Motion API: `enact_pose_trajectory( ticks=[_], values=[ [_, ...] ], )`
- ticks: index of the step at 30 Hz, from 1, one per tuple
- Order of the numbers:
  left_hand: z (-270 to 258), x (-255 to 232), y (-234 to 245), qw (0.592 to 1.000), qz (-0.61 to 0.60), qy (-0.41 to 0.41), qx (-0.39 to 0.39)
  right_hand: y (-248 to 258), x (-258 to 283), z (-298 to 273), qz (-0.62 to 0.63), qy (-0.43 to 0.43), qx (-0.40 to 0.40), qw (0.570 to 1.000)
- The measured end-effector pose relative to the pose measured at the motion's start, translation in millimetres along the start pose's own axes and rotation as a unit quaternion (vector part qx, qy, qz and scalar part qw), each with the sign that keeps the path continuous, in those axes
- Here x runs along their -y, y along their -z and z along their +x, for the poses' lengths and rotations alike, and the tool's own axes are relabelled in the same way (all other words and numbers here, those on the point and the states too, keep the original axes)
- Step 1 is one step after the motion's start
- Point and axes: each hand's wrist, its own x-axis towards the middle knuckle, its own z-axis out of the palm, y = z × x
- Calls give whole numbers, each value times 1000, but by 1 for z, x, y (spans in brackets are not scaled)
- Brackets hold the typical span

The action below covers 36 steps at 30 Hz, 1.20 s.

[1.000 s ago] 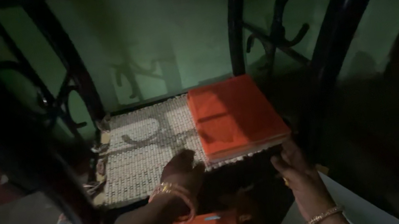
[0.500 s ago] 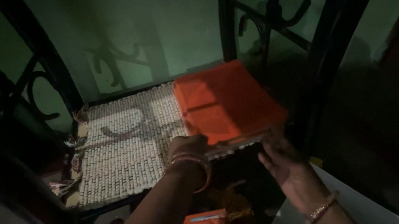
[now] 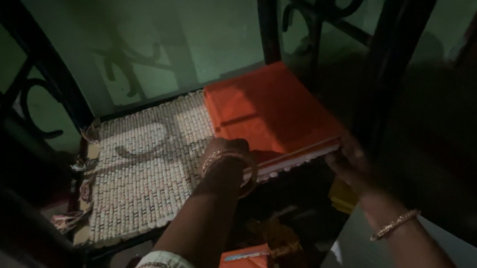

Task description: The person wipes a black computer keyboard and its cable with a yellow cloth while sitting on the floor. They then place the keyboard on a metal stand and proceed to pick up, wipe, and stack several books and papers from the stand onto their lap.

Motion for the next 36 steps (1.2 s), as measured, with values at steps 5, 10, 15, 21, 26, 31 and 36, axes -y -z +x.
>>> enact_pose_trajectory(
  ticks=[5, 10, 15, 21, 26, 31, 36],
  values=[
    [22, 10, -11, 997, 76, -24, -16, -9, -7, 20, -54, 6, 7, 998],
    [30, 16, -12, 990, 121, -70, -10, -7, -11, 20, -148, 39, 0, 988],
    [16, 12, -11, 992, 102, -71, -8, -22, -2, 13, -267, 91, 12, 959],
    [14, 10, -12, 997, 37, -65, -15, -42, 0, 5, -332, 331, -71, 881],
    [12, -14, -25, 997, -43, -55, -19, -46, -7, 8, -444, 300, -96, 839],
    [14, -14, -31, 994, -97, -43, -28, -46, -16, 11, -452, 361, -125, 806],
    [-1, 2, -42, 981, -192, -24, -33, -55, -4, -10, -436, 268, -97, 854]
  ],
)
